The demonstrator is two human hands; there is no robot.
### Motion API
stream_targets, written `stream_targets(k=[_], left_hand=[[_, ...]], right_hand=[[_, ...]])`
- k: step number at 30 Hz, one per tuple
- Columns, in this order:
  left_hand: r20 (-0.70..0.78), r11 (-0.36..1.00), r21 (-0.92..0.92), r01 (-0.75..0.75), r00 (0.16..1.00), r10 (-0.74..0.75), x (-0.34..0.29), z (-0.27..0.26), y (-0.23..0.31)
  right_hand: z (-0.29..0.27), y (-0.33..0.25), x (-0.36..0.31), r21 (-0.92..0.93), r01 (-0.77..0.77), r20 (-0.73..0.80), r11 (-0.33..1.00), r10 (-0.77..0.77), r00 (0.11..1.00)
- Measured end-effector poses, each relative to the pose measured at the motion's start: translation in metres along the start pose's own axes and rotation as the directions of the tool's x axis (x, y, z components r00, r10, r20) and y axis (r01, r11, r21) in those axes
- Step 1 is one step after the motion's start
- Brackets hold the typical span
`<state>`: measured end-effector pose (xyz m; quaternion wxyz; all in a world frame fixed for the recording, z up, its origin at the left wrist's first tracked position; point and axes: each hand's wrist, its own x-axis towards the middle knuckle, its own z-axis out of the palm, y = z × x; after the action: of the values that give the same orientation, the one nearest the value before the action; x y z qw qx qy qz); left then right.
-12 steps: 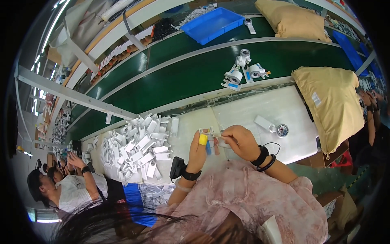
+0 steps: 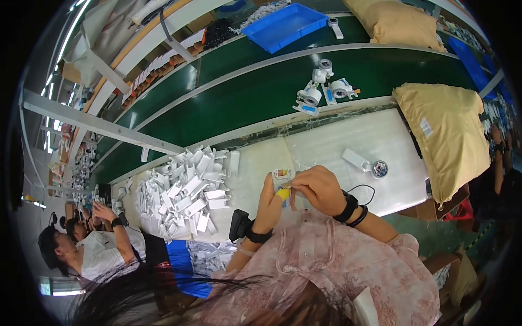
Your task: The person picks up a white plastic housing and a battery, inserts the battery, and then snaps a fan head onto the assembly. Finally, the person attaches a plastic cover to the housing and places the completed fan onto the conveyor belt.
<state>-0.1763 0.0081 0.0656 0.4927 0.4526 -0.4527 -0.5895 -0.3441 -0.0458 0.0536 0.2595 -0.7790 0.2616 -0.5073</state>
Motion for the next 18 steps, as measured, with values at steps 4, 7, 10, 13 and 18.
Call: stream_targets(k=[4, 7, 10, 13, 18], left_hand=[[-0.024, 0.999, -0.036, -0.007, 1.0, 0.006, -0.0011, 0.0073, 0.0049], [-0.014, 1.0, -0.02, -0.001, 1.0, 0.001, -0.002, 0.0089, 0.0047], [-0.013, 0.999, 0.034, -0.011, 1.0, 0.012, -0.0031, 0.0089, 0.0026], [-0.006, 0.997, 0.076, -0.033, 0.999, 0.033, -0.0027, 0.0098, 0.005], [0.037, 0.987, 0.161, -0.014, 0.999, 0.008, -0.0025, 0.0101, 0.0077]], right_hand=[[-0.0003, 0.002, -0.0009, 0.0, 0.048, -0.024, 0.999, -0.048, 0.999], [0.0005, 0.0014, -0.0015, -0.008, 0.033, -0.041, 0.999, -0.033, 0.999], [-0.0012, 0.0015, -0.0015, -0.022, 0.047, -0.041, 0.999, -0.048, 0.998], [-0.0023, 0.0009, -0.0003, -0.053, 0.068, -0.054, 0.996, -0.071, 0.996], [-0.0017, 0.0025, -0.0025, -0.043, 0.06, -0.07, 0.997, -0.063, 0.996]])
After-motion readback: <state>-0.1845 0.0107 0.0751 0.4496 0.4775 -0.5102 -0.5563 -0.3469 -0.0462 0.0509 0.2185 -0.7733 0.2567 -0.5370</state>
